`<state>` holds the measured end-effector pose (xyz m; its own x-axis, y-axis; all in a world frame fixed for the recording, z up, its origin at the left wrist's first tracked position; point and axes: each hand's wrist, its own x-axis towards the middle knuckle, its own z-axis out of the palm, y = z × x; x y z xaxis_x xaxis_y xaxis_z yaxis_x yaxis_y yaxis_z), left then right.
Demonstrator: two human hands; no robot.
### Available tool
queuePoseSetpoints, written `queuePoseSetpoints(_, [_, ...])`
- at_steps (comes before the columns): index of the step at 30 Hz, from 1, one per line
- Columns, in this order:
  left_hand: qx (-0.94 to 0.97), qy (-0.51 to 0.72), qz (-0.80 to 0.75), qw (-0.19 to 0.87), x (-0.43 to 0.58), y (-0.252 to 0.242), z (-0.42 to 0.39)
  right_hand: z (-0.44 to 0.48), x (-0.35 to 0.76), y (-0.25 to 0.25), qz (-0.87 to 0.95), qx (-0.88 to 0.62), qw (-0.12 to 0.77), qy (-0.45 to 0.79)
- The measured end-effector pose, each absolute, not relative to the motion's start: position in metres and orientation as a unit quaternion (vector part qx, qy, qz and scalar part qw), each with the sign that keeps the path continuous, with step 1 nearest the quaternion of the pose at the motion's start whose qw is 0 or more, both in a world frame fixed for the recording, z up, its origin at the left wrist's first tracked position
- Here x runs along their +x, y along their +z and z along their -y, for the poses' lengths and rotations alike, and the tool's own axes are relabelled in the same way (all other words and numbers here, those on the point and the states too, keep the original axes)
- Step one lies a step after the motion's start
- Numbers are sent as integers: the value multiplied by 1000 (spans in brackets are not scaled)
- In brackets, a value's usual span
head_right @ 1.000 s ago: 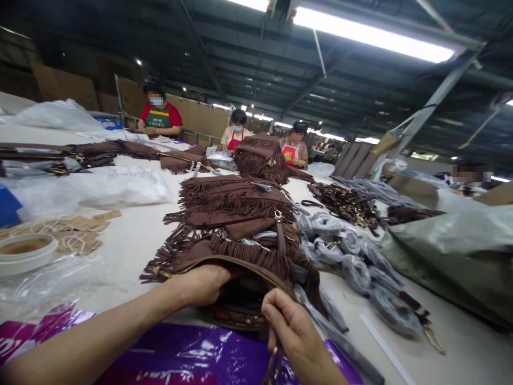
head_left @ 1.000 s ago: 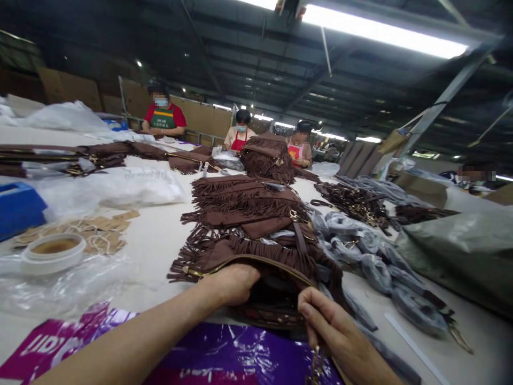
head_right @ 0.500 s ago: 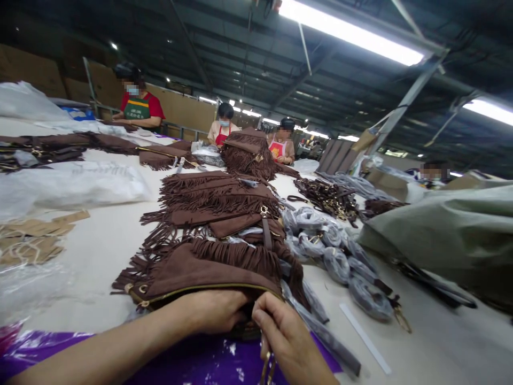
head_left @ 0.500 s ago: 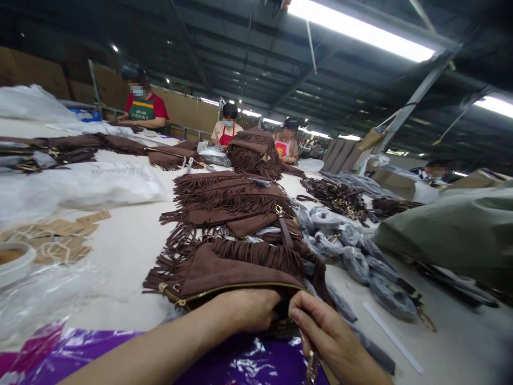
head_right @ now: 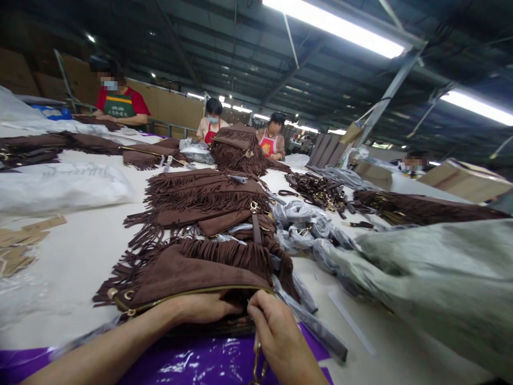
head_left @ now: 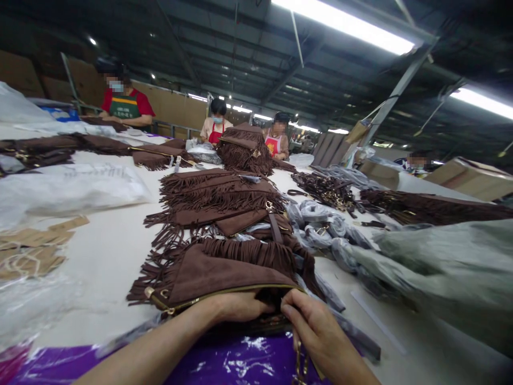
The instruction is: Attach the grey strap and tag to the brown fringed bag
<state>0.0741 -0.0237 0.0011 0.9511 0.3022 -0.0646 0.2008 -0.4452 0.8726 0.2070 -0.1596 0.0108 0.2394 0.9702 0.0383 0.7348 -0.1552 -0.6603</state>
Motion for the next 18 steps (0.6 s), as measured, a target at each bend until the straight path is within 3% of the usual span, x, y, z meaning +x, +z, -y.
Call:
queuePoseSetpoints(6, [852,59,-204,478,86,-2,35,160,207,6,578,-739,303,167])
queuePoseSetpoints(14, [848,62,-235,470,80,-3,22,160,200,11,518,-706,393,281])
queuePoseSetpoints(18, [849,80,-240,464,76,-15,15,151,194,9,527,-757,327,206])
